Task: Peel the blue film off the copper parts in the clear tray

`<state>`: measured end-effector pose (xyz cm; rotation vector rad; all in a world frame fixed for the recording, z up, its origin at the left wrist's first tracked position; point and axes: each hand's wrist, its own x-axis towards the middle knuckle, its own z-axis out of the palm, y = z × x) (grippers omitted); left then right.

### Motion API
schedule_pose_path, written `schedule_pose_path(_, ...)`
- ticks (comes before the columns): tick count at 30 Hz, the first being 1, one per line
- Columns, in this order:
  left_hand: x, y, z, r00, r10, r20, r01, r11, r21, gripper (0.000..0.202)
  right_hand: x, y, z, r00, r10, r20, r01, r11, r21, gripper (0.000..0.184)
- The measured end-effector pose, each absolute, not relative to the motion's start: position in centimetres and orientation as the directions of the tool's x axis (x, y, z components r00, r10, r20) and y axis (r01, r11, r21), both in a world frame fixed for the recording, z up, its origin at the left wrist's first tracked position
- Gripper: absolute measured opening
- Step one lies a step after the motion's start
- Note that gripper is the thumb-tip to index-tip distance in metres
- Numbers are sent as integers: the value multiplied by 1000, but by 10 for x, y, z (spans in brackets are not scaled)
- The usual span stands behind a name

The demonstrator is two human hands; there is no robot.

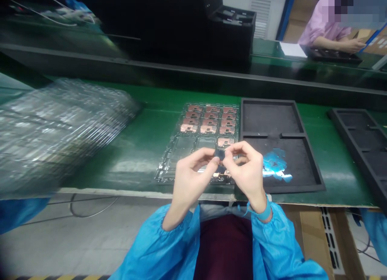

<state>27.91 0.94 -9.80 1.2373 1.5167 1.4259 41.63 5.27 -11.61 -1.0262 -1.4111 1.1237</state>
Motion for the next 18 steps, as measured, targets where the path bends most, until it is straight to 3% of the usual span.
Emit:
schedule_pose_path(12, 282, 16, -106, -359, 932, 48, 63, -27, 998, 7, 414, 51, -122, -172, 961, 215, 36, 224, -974, 20)
schedule_pose_path(18, 281, 15, -108, -283, 959, -9, -65, -9, 998, 15, 411, 55, -127, -154, 973, 170, -100, 156, -983, 19)
